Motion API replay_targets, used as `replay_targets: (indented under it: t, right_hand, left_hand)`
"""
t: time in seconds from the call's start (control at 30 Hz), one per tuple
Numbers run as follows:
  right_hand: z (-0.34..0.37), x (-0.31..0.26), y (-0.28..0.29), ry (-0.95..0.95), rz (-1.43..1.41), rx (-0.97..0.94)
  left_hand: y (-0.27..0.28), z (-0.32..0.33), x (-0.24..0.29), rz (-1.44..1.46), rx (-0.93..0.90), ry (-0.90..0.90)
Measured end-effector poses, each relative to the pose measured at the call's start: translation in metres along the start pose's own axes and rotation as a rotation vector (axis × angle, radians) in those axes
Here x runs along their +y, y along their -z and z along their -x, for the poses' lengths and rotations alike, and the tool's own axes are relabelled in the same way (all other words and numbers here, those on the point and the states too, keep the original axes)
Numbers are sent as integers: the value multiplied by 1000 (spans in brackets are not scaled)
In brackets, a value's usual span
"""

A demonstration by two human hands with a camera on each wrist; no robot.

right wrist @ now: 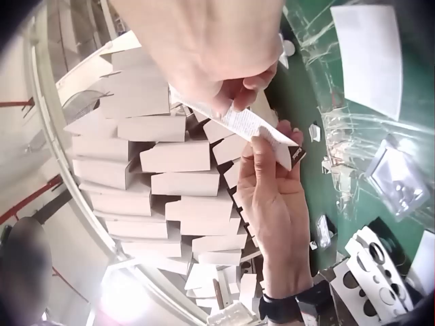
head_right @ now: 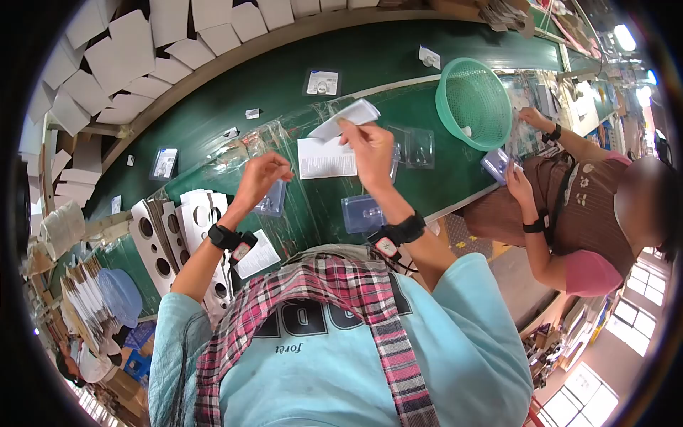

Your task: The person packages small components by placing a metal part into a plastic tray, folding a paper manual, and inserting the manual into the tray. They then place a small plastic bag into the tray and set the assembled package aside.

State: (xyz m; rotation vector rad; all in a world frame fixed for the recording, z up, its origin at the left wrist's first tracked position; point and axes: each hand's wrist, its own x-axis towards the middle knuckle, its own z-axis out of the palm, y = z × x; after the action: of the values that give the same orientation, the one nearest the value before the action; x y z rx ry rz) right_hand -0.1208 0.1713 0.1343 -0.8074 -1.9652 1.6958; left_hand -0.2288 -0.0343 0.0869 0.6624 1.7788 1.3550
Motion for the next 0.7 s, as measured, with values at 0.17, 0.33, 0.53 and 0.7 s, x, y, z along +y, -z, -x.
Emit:
replay_targets:
  t: [0.17,0.33,0.53,0.7]
  right_hand:
    - [15,-16,-5,914,412,-354]
    - [39,-3,-15,962,528,-503]
    - [41,-4,-12,731,335,-629]
    - [44,6,-13,502,146,-605]
  left_hand:
    - [-12,6,34,978,12,486]
    - [-17,-4,19,843,-50,325]
    - [-25,-2,21,876,48,356]
    - [-30,1,19,802,148,332]
